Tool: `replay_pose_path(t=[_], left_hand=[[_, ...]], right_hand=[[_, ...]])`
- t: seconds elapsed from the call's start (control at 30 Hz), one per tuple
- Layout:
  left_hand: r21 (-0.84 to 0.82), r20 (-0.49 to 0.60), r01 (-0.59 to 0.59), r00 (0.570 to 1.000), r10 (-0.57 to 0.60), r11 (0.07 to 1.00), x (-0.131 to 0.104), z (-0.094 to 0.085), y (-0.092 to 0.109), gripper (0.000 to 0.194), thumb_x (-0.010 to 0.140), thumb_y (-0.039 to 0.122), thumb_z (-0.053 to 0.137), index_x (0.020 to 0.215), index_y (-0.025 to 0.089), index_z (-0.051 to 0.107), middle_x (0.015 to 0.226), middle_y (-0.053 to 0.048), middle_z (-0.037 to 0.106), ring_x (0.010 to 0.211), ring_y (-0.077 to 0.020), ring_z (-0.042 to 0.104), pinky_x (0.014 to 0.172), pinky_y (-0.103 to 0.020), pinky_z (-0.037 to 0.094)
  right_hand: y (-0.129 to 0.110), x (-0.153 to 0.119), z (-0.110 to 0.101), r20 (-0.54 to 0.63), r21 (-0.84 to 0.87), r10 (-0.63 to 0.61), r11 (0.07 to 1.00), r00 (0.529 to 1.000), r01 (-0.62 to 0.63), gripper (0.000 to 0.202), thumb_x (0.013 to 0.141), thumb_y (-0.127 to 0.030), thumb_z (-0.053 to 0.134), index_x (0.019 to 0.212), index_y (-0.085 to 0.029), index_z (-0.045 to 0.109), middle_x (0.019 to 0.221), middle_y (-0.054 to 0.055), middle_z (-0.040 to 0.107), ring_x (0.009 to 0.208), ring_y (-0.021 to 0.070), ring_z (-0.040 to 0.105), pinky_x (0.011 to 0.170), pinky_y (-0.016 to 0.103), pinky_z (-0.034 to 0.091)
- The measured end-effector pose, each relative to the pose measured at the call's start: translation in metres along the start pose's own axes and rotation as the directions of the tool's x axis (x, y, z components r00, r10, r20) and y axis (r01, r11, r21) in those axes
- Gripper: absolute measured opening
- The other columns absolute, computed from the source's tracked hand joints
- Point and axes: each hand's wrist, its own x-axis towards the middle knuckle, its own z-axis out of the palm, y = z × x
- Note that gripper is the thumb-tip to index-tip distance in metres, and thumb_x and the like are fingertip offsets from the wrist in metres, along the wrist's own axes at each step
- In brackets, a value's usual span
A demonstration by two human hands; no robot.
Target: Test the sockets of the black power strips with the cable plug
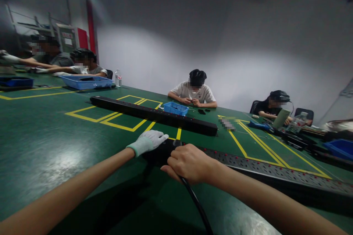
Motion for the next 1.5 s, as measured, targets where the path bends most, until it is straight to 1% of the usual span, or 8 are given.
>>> replay_pose_path(t=[0.13,0.27,0.4,0.53,0.7,0.9,1.07,1.5], left_hand=[[0.003,-0.008,-0.01,1.0,0.01,1.0,-0.003,-0.004,0.002,0.033,0.093,0.023,0.031,0.118,0.022,0.052,0.105,-0.008,0.062,0.093,-0.022,0.059,0.079,-0.033,0.043],[0.018,-0.018,-0.013,1.0,0.013,1.0,-0.004,-0.002,0.0,0.033,0.091,0.021,0.035,0.12,0.025,0.05,0.108,-0.007,0.061,0.094,-0.0203,0.059,0.078,-0.03,0.043],[0.026,-0.03,-0.013,0.999,0.014,1.0,-0.003,0.001,-0.001,0.032,0.092,0.021,0.035,0.118,0.024,0.051,0.106,-0.006,0.062,0.093,-0.0195,0.059,0.079,-0.03,0.042],[0.025,-0.044,-0.02,0.999,0.021,0.999,-0.002,0.004,-0.002,0.03,0.092,0.022,0.036,0.117,0.025,0.052,0.104,-0.006,0.062,0.091,-0.0184,0.059,0.078,-0.029,0.043],[0.033,-0.049,-0.029,0.998,0.031,0.999,-0.002,0.004,-0.001,0.031,0.092,0.021,0.034,0.117,0.023,0.052,0.104,-0.008,0.062,0.091,-0.0206,0.06,0.077,-0.032,0.044],[0.043,-0.056,-0.031,0.998,0.033,0.999,-0.002,0.002,0.001,0.032,0.092,0.019,0.032,0.116,0.021,0.054,0.102,-0.008,0.063,0.092,-0.0209,0.061,0.08,-0.033,0.044],[0.055,-0.085,-0.043,0.995,0.048,0.998,-0.002,0.012,-0.003,0.032,0.09,0.017,0.038,0.118,0.023,0.052,0.106,-0.008,0.062,0.093,-0.0192,0.06,0.081,-0.032,0.045],[0.1,-0.097,-0.062,0.993,0.072,0.993,-0.001,0.026,-0.009,0.037,0.088,0.014,0.036,0.123,0.022,0.048,0.109,-0.008,0.06,0.092,-0.0194,0.06,0.081,-0.033,0.046]], right_hand=[[-0.009,-0.021,0.02,-0.124,-0.015,0.059,0.998,0.99,-0.061,0.038,0.094,-0.038,0.038,0.072,-0.015,0.057,0.066,0.005,0.058,0.059,0.0143,0.051,0.053,0.026,0.035],[-0.017,-0.038,0.038,-0.191,0.076,0.198,0.98,0.961,-0.187,0.036,0.089,-0.042,0.047,0.107,-0.012,0.054,0.085,0.008,0.061,0.074,0.0182,0.054,0.066,0.031,0.044],[-0.013,-0.044,0.047,-0.277,0.143,0.356,0.934,0.892,-0.328,0.045,0.086,-0.024,0.046,0.129,-0.01,0.038,0.103,0.012,0.059,0.09,0.0215,0.054,0.08,0.037,0.046],[0.009,-0.04,0.042,-0.282,0.139,0.429,0.903,0.858,-0.405,0.048,0.08,-0.007,0.042,0.128,-0.01,0.041,0.121,0.014,0.052,0.109,0.0232,0.047,0.095,0.04,0.041],[0.027,-0.033,0.043,-0.17,0.172,0.385,0.918,0.907,-0.358,0.05,0.074,-0.002,0.038,0.121,-0.01,0.052,0.121,0.012,0.055,0.111,0.0206,0.049,0.099,0.037,0.04],[0.009,-0.038,0.072,-0.246,0.141,0.398,0.917,0.884,-0.374,0.062,0.071,-0.001,0.037,0.133,-0.006,0.04,0.133,0.015,0.046,0.118,0.0235,0.044,0.1,0.04,0.041],[-0.007,-0.039,0.093,-0.289,0.155,0.504,0.863,0.814,-0.48,0.071,0.075,-0.007,0.043,0.142,-0.007,0.02,0.144,0.015,0.029,0.129,0.0265,0.029,0.104,0.044,0.036],[-0.008,-0.041,0.092,-0.259,0.205,0.517,0.855,0.816,-0.476,0.069,0.078,-0.012,0.044,0.142,-0.009,0.02,0.144,0.013,0.029,0.129,0.0252,0.028,0.106,0.041,0.032]])
